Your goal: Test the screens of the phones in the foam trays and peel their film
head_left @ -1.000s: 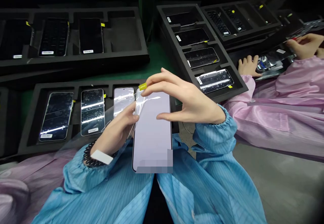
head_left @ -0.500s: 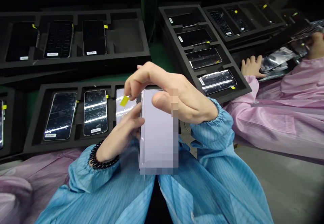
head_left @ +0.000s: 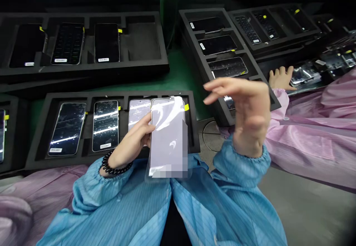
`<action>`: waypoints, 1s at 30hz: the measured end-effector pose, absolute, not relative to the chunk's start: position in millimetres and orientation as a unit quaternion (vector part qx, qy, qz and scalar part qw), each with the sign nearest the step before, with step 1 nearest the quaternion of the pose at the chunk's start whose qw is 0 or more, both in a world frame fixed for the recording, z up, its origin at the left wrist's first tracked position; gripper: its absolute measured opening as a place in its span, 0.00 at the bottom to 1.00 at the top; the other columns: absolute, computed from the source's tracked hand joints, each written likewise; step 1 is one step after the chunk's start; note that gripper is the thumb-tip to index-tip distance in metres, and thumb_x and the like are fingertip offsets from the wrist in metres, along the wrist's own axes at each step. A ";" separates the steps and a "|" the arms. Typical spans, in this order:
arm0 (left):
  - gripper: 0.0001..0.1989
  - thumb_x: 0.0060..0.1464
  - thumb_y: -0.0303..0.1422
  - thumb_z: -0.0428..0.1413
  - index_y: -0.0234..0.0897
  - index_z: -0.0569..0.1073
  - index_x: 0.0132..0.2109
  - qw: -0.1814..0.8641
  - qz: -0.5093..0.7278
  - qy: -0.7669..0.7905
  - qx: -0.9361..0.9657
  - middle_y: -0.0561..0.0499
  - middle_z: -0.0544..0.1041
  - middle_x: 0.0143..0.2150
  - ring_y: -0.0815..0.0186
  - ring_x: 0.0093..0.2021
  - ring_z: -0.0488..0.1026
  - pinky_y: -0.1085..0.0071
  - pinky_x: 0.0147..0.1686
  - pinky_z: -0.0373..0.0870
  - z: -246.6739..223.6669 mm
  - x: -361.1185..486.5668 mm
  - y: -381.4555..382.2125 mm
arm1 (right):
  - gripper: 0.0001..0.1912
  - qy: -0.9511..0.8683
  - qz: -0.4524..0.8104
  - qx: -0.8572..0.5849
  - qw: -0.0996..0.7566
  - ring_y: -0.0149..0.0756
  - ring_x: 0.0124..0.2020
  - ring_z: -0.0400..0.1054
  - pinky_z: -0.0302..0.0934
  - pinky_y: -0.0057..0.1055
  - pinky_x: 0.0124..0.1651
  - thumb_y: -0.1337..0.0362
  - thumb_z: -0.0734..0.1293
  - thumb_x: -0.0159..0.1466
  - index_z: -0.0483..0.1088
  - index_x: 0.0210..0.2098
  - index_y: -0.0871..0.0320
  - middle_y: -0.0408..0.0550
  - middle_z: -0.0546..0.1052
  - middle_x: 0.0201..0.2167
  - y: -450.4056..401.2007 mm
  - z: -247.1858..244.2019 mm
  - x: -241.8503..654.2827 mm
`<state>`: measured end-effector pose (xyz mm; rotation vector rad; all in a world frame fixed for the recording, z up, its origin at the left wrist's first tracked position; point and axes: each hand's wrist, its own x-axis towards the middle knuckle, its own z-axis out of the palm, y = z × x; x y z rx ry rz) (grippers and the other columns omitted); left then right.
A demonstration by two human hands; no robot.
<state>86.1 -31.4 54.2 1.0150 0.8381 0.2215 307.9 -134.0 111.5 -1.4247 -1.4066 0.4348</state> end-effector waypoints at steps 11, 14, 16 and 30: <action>0.29 0.53 0.39 0.51 0.37 0.64 0.62 0.724 0.026 0.414 0.551 0.49 0.77 0.40 0.69 0.31 0.73 0.74 0.29 0.74 6.2 140.9 -19.8 | 0.24 -0.478 0.271 -0.661 0.511 0.43 0.44 0.74 0.68 0.45 0.51 0.45 0.53 0.73 0.70 0.52 0.52 0.50 0.78 0.45 -209.4 27.6 308.9; 0.29 0.56 0.39 0.51 0.36 0.64 0.64 0.718 0.022 0.404 0.566 0.46 0.78 0.45 0.67 0.36 0.76 0.70 0.35 0.77 9.1 142.0 -22.1 | 0.22 -0.489 0.291 -0.651 0.502 0.41 0.44 0.73 0.68 0.42 0.51 0.47 0.53 0.74 0.69 0.53 0.52 0.50 0.78 0.46 -206.9 20.9 307.2; 0.28 0.60 0.41 0.47 0.37 0.63 0.65 0.667 0.072 0.412 0.616 0.44 0.77 0.50 0.64 0.42 0.77 0.65 0.42 0.77 17.4 130.4 -17.1 | 0.21 -0.499 0.288 -0.649 0.496 0.40 0.44 0.73 0.68 0.41 0.52 0.49 0.54 0.74 0.68 0.54 0.53 0.50 0.78 0.47 -203.0 20.3 307.9; 0.15 0.59 0.42 0.49 0.37 0.75 0.35 0.257 0.132 0.409 0.866 0.39 0.72 0.44 0.49 0.50 0.63 0.51 0.53 0.60 -3.5 75.6 65.1 | 0.14 -0.612 0.283 -0.607 0.420 0.37 0.46 0.73 0.67 0.38 0.52 0.58 0.55 0.75 0.68 0.52 0.53 0.48 0.79 0.44 -154.3 22.4 284.9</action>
